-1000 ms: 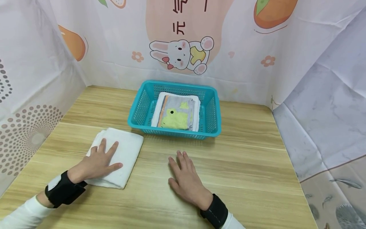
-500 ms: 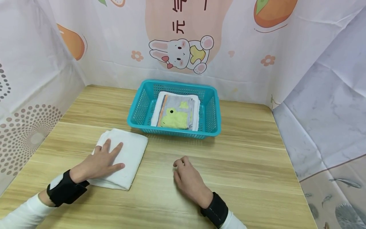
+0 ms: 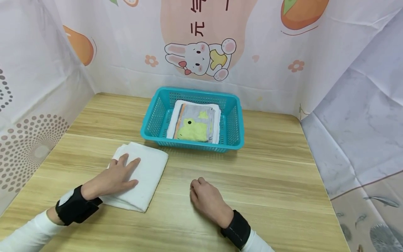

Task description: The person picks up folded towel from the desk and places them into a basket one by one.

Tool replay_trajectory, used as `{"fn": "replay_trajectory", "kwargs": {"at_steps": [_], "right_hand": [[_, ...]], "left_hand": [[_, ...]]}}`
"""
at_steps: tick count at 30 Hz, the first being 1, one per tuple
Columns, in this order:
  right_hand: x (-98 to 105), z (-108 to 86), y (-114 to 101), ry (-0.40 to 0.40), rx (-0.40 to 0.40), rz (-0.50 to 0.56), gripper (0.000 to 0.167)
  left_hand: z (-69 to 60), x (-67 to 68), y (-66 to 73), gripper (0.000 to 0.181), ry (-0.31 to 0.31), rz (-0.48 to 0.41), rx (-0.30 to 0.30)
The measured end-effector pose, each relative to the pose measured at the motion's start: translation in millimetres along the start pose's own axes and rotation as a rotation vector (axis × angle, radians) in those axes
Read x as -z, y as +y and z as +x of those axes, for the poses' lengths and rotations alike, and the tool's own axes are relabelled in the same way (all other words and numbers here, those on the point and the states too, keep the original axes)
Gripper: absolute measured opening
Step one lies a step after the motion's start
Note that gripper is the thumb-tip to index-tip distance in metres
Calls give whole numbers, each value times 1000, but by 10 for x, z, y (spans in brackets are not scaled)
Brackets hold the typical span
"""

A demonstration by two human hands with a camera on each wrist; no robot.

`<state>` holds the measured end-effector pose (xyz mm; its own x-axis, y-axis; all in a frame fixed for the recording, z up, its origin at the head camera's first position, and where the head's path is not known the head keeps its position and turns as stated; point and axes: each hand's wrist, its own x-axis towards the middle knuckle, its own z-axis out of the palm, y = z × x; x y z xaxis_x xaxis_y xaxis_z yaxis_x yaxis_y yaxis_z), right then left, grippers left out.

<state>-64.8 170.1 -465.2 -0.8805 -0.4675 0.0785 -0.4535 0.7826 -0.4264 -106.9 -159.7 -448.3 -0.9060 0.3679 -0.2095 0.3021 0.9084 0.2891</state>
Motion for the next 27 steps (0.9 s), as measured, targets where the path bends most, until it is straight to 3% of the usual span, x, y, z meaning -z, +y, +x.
{"fn": "replay_trajectory", "kwargs": {"at_steps": [7,12,18,23,27], "right_hand": [[13,10,-14,-43,-17,-17,12],[14,17,-9,-65,-17,-4,29],[16,23,-10,-86,-34,59,49],[12,29,-31,-123,-55,114,57],[-2,32,-44,-136,-50,128,61]], "left_hand": [[16,-23,39,70,30,-18,-29],[22,-58,66,71,63,-43,-43],[38,-111,75,70,122,-121,-62],[45,-127,56,65,147,-210,-58],[49,-121,38,61,170,-288,-89]]}}
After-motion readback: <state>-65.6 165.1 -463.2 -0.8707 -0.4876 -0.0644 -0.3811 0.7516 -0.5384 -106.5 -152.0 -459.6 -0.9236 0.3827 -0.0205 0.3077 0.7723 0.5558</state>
